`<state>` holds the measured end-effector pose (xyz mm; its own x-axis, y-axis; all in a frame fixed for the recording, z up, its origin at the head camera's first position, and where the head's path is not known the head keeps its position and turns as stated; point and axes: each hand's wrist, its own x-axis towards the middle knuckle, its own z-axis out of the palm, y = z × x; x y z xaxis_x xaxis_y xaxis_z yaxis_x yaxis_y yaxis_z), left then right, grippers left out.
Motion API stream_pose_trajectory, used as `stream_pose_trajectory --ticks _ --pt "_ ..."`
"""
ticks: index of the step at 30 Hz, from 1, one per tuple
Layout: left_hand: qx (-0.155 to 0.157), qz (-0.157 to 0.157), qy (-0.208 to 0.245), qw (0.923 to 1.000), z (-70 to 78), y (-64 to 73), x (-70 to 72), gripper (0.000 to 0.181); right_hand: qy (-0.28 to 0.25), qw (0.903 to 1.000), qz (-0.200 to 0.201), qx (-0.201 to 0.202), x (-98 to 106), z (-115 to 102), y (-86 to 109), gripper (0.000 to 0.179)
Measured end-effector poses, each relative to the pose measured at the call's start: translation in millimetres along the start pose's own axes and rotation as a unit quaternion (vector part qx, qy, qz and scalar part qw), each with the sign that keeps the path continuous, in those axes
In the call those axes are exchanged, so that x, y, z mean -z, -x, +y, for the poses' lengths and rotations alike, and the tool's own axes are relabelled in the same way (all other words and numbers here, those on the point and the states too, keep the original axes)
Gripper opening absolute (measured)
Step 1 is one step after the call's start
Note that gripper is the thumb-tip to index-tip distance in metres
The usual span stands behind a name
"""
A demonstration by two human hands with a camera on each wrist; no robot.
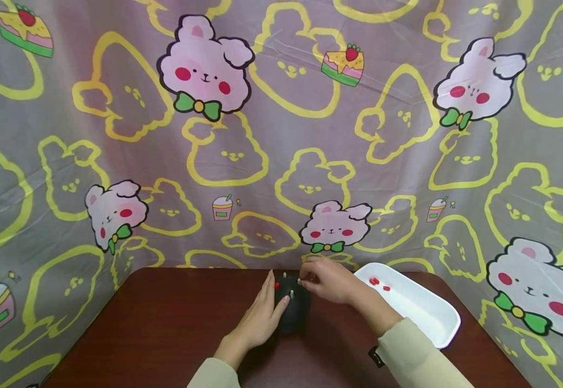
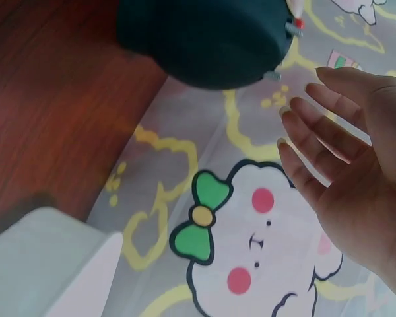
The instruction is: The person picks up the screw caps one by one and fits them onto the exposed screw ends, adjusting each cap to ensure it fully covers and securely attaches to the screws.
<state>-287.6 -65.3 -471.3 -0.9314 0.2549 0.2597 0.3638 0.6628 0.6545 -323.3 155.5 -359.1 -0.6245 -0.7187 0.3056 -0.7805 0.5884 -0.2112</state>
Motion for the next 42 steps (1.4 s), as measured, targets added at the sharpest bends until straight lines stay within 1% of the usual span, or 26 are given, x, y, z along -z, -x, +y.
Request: stream_pose_trajectory --ticks 1,4,9,15,20,23,25,31,32,40,42 --pt "-0.001 0.001 0.001 1.0 -0.2 0.3 -0.1 0.085 -0.001 1.0 0.0 -0.002 1.5 1.8 1.3 0.005" --pt "-0.001 0.002 0.002 1.0 -0.7 0.8 -0.4 0.084 -0.001 1.0 -0.002 -0.01 6.6 7.0 5.1 0.001" --pt "-0.009 0.012 0.003 0.9999 -0.4 2.1 -0.5 0.084 -0.01 0.9998 -0.003 -0.019 13.1 17.5 11.6 0.005" --pt "-0.014 0.01 0.0 0.9999 0.0 3.2 -1.0 0.083 -0.013 0.9997 -0.006 -0.021 19.0 34.2 18.6 0.006" --pt "-0.025 0.016 -0.002 0.9996 0.8 3.2 0.5 0.082 -0.009 0.999 -0.015 -0.04 25.5 49.0 22.6 0.004" --pt "-0.021 0.011 -0.002 0.9997 1.3 2.6 1.3 0.083 -0.012 0.9979 -0.023 -0.06 29.3 56.5 25.2 0.004" --pt "-0.019 0.008 0.001 0.9998 1.1 1.8 1.2 0.084 -0.014 0.9974 -0.02 -0.067 30.8 61.9 27.4 0.005" --pt "-0.009 0.001 -0.002 1.0 -1.2 0.6 -0.6 0.084 -0.014 0.9967 -0.01 -0.079 33.6 79.5 36.0 0.001" --pt "-0.008 0.0 -0.003 1.0 -1.5 0.5 -0.6 0.084 -0.016 0.9965 -0.011 -0.081 33.9 82.6 37.4 0.003" --pt "-0.012 0.003 -0.006 0.9999 -1.8 0.7 -0.3 0.084 -0.022 0.9946 -0.012 -0.101 34.3 105.8 44.5 0.003" --pt "-0.011 0.002 -0.006 0.9999 -1.8 0.8 -0.1 0.084 -0.023 0.9933 -0.015 -0.112 33.4 110.4 46.2 0.002"
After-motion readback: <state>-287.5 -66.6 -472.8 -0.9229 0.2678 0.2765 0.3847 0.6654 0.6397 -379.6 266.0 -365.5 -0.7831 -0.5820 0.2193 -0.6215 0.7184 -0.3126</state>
